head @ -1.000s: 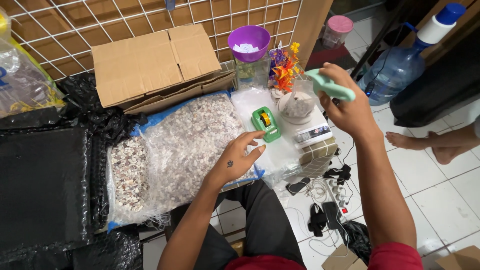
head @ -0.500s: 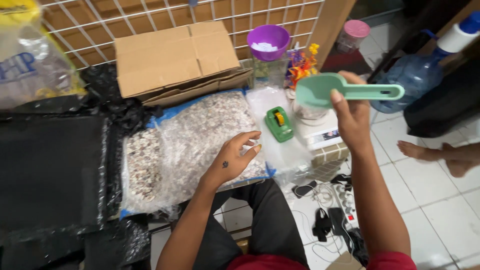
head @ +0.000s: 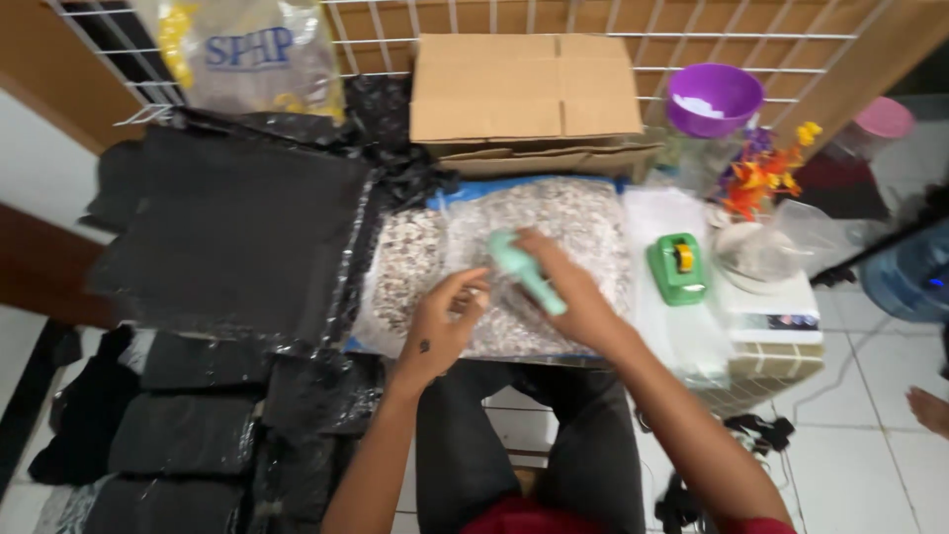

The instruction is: The person scoops small white stones from a large bag into a small plastic bag using a green scoop. They place the small bag on a digital scale, then fold a cardboard box and line it with a black plastic bag. Finally, they place the weighed bag of stones into the lined box.

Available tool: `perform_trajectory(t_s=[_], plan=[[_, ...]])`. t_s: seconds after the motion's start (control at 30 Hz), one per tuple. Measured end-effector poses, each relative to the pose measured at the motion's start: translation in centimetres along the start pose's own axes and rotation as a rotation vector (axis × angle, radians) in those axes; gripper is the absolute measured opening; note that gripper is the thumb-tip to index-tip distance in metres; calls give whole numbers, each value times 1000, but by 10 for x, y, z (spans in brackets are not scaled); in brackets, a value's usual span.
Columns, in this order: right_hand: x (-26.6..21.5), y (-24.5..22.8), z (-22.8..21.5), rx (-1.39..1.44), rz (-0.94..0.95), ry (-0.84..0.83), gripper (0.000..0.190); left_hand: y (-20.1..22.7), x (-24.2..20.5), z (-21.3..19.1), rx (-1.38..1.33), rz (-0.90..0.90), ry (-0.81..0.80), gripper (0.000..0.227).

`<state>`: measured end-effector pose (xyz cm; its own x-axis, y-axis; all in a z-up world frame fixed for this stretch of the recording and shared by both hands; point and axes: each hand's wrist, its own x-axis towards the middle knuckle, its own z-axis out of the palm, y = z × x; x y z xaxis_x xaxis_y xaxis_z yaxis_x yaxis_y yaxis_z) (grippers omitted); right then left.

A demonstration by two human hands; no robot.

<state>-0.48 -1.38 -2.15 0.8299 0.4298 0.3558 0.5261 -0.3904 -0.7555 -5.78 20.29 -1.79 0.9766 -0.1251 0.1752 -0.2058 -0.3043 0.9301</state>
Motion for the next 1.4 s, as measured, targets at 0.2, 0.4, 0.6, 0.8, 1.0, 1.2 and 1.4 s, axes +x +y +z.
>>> perform_trajectory(t_s=[0.2,0.4,0.6,0.8,1.0,1.2,1.4], plan=[[47,-24,87,-451,-248,-92,72,-30,-26,-33,100,45,376,33],[70,-17,138,-502,-285,-244,86,-51,-36,-42,324,64,405,31],[96,19,118,-458,-234,-229,82,-64,-39,-50,425,-14,186,43],[129,58,30,-887,-354,313,34,-89,-33,-39,681,123,181,37],[125,69,-24,-1194,-317,337,30,-110,-30,-32,748,261,295,39],[123,49,-38,-1182,-292,321,42,-102,-32,-29,699,223,311,41],[130,-8,-75,-1007,-305,269,52,-89,-31,-28,562,4,168,45]])
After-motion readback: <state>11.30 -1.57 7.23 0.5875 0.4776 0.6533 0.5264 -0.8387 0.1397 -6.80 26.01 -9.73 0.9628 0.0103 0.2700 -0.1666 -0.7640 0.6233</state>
